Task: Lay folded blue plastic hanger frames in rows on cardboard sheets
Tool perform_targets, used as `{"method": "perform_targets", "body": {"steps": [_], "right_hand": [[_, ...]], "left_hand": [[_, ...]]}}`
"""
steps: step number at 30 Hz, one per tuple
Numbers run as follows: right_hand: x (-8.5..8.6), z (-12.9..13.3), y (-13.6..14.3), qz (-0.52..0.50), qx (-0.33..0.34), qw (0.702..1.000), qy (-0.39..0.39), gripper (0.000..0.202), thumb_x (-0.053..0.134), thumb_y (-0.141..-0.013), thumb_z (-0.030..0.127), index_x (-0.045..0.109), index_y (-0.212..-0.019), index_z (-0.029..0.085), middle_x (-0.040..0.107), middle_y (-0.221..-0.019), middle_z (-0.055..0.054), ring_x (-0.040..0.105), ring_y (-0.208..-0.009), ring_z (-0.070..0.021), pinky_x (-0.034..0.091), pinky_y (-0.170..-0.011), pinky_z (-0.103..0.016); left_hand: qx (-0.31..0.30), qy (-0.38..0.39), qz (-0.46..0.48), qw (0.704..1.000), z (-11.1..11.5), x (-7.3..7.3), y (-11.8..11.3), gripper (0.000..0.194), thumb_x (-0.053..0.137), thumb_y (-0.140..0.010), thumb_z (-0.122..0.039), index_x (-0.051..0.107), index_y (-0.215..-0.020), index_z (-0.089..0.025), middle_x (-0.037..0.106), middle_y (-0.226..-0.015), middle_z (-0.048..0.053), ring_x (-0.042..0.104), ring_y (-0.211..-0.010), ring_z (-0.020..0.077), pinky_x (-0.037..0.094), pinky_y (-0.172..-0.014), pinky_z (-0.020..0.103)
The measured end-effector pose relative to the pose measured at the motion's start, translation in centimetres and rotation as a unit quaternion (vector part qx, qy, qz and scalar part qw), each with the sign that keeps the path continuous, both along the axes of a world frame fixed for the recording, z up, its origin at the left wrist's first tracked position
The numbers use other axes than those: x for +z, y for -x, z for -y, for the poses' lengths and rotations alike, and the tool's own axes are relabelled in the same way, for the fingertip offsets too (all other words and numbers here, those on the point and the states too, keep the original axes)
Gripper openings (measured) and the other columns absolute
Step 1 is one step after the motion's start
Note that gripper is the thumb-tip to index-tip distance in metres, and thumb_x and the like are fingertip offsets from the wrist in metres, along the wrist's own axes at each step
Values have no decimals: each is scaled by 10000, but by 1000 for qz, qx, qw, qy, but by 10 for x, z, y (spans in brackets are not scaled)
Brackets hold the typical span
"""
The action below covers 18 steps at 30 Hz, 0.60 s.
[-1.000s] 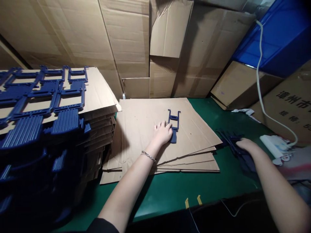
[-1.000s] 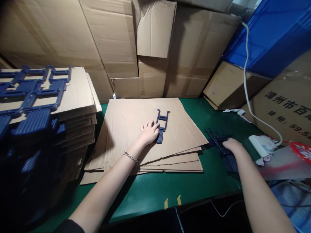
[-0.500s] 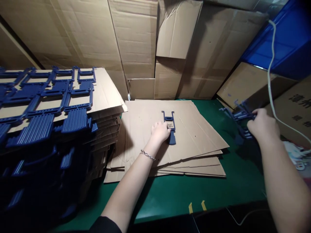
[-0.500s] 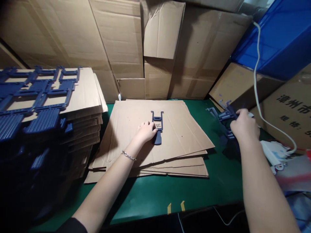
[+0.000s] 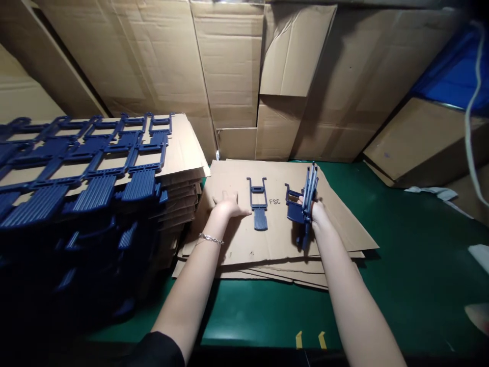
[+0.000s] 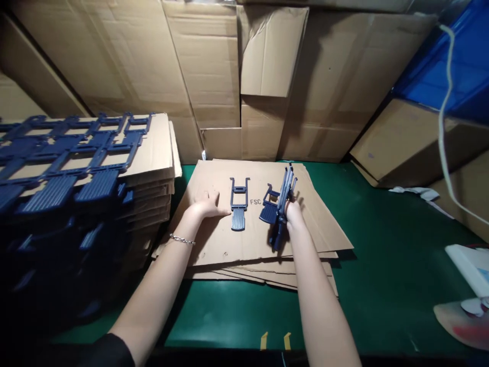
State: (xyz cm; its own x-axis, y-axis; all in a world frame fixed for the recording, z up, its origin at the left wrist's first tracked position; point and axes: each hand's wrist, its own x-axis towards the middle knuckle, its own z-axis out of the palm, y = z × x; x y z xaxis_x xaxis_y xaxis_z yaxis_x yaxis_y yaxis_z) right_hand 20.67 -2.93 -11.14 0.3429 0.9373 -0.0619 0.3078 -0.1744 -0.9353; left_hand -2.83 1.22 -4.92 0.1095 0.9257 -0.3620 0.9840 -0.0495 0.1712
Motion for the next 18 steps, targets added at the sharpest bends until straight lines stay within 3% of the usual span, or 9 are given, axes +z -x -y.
{"method": "perform_targets", "body": {"steps": [3,7,14,16,18], "right_hand": [[-3,8,-8,-105,-44,993,-17,196,459,-779,213,442,-974,210,516,-634,-10,564,-591,-139,522,-533,-262],[6,20,-19,-221,-94,971,0,204,557,-681,129,485,-864,184,520,-585,24,507,-468,-90,447,-397,-181],[6,25,-44,-172,-138,975,-12,355,544,-616,75,491,-939,213,515,-541,45,494,-428,-100,414,-354,-185],[6,24,-47,-161,-142,977,-5,369,529,-613,78,492,-955,214,519,-553,40,502,-436,-106,418,-356,-192],[6,25,-47,-150,-144,978,1,359,515,-607,81,493,-941,212,519,-558,37,508,-444,-114,431,-367,-206]], "left_hand": [[2,32,-17,999,-4,-11,0,1039,575,-559,-703,140,-1400,-276,-13,-1470,165,74,-1317,412,179,-998,574],[7,20,-19,1000,-4,-12,-1,1049,567,-521,-737,163,-1390,-309,18,-1474,147,134,-1310,407,213,-993,555],[1,5,-17,1000,-7,-19,-22,1036,556,-489,-762,246,-1364,-302,114,-1460,160,179,-1279,447,278,-937,576],[5,-3,-8,1000,-12,-19,-20,1024,581,-468,-751,292,-1347,-313,178,-1449,133,163,-1282,446,276,-947,572],[46,-46,11,998,-19,-19,-11,940,564,-498,-747,380,-1305,-302,267,-1420,107,163,-1290,422,259,-982,546]]}}
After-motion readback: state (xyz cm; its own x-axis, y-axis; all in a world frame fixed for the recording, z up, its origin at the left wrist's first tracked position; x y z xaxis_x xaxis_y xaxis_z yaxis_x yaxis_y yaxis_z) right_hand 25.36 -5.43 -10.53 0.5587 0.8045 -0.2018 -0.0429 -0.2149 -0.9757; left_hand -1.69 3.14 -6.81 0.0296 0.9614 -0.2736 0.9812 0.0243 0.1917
